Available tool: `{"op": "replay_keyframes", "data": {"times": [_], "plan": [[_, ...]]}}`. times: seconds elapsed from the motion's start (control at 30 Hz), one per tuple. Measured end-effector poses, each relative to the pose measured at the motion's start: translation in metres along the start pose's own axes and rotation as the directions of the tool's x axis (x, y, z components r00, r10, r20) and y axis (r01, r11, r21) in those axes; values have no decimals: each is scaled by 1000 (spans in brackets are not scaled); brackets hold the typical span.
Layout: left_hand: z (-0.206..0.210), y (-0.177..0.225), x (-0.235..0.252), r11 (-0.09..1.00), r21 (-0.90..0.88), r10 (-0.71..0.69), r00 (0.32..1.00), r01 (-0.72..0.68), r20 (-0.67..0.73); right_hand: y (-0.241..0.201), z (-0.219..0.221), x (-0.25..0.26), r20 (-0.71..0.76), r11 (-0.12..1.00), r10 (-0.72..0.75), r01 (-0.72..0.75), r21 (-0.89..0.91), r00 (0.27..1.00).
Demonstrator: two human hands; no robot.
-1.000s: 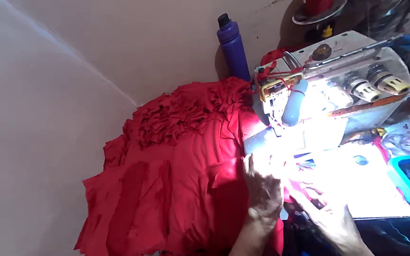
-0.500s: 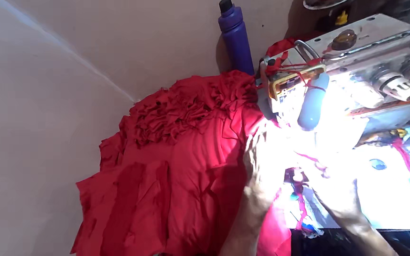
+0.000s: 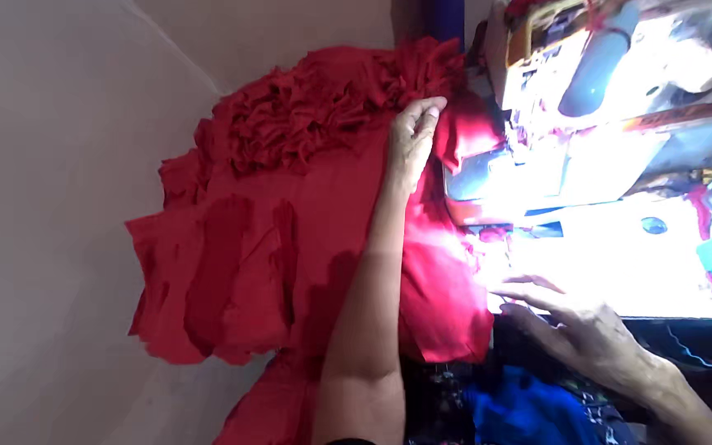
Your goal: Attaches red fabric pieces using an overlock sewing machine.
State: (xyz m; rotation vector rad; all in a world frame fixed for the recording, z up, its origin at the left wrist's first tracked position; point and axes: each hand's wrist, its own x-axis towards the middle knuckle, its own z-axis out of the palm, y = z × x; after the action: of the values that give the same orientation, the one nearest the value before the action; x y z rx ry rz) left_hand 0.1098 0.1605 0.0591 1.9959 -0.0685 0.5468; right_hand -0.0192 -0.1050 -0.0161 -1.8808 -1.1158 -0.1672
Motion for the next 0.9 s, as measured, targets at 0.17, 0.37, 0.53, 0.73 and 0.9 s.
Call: {"op": "replay_keyframes", "data": {"times": [0.17, 0.37, 0.53, 0.73, 0.9], "plan": [[-25, 41, -165, 965, 239, 138, 985, -111, -99, 2, 15, -22, 194, 994, -92, 101, -35, 977], [-8, 30, -306, 975, 208, 123, 976, -84, -181, 0, 32, -23, 123, 983, -96, 113, -144, 988], [21, 16, -327, 838, 536, 225, 961, -105, -163, -20, 21, -15, 129, 992, -99, 87, 97, 987], [33, 14, -317, 833, 553, 255, 907, -30, -335, -39, 11, 0, 43, 962, -14, 2, 273, 999], [3, 24, -312, 988, 146, 89, 949, -46, -303, -37, 15, 13, -29, 954, 22, -12, 301, 999]]}}
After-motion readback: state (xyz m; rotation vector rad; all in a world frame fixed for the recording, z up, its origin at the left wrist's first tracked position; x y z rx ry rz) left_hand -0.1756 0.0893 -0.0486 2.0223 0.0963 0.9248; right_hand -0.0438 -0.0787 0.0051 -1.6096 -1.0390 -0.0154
